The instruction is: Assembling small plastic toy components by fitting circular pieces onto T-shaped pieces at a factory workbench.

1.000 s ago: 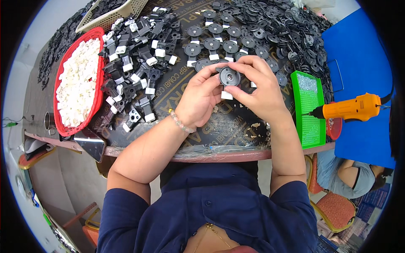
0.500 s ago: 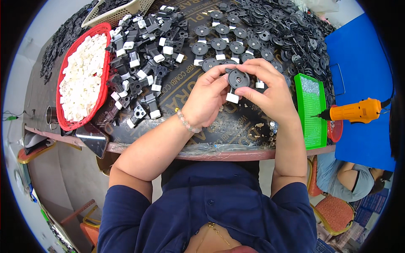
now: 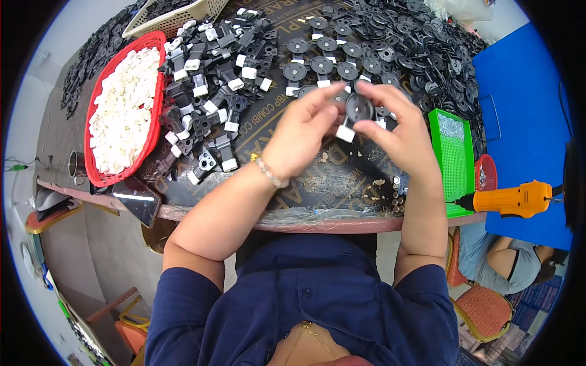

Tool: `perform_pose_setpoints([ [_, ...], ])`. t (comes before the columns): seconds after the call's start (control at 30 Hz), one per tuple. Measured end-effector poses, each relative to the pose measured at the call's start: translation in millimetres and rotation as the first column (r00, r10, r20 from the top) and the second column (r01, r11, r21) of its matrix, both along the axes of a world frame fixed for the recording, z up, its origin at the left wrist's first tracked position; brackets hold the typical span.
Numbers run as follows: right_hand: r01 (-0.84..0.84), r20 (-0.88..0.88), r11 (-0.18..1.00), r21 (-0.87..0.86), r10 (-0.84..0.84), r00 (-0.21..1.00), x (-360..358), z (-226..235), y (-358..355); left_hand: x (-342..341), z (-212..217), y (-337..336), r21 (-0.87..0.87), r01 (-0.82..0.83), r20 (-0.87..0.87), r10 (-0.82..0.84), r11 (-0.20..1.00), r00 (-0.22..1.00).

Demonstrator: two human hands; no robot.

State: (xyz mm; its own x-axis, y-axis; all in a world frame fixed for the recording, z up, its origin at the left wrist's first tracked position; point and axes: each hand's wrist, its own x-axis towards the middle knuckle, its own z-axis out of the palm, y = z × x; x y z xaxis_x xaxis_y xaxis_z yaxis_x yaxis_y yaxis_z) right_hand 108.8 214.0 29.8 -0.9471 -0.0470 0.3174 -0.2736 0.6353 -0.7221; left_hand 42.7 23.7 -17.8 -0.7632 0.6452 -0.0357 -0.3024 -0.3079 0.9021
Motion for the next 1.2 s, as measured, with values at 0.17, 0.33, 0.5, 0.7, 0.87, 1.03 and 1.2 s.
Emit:
perform_pose_setpoints([
  [0.17, 0.041, -0.083, 0.991, 0.128, -0.03, 0.996, -11, 6, 7, -62, 7, -30, -0.149, -0.79, -0.985, -0.015, 0.595, 0.175],
  [0.33, -0.17, -0.069, 0.941, 0.294, 0.198, 0.978, -33, -16, -34, -80, -20, -44, -0.2, -0.924, -0.93, -0.361, 0.326, 0.075],
  [0.5, -0.223, -0.097, 0.888, 0.401, 0.283, 0.954, -55, -39, -67, -86, -20, -55, -0.272, -0.948, -0.858, -0.488, 0.164, 0.162],
  [0.7, -0.196, -0.07, 0.842, 0.502, 0.265, 0.962, -79, -57, -72, -86, -17, -62, -0.342, -0.933, -0.825, -0.509, 0.107, 0.244],
  [0.87, -0.136, -0.146, 0.868, 0.478, 0.231, 0.962, -71, -48, -57, -83, -15, -60, -0.366, -0.924, -0.822, -0.505, 0.115, 0.263],
  [1.03, -0.055, -0.046, 0.909, 0.413, 0.081, 0.996, -22, 3, -7, -82, -13, -62, -0.349, -0.93, -0.809, -0.538, 0.114, 0.237],
  [1.2, -0.057, 0.236, 0.855, 0.516, -0.078, 0.969, 51, 15, 44, -74, 4, -61, -0.477, -0.877, -0.713, -0.611, 0.061, 0.345],
])
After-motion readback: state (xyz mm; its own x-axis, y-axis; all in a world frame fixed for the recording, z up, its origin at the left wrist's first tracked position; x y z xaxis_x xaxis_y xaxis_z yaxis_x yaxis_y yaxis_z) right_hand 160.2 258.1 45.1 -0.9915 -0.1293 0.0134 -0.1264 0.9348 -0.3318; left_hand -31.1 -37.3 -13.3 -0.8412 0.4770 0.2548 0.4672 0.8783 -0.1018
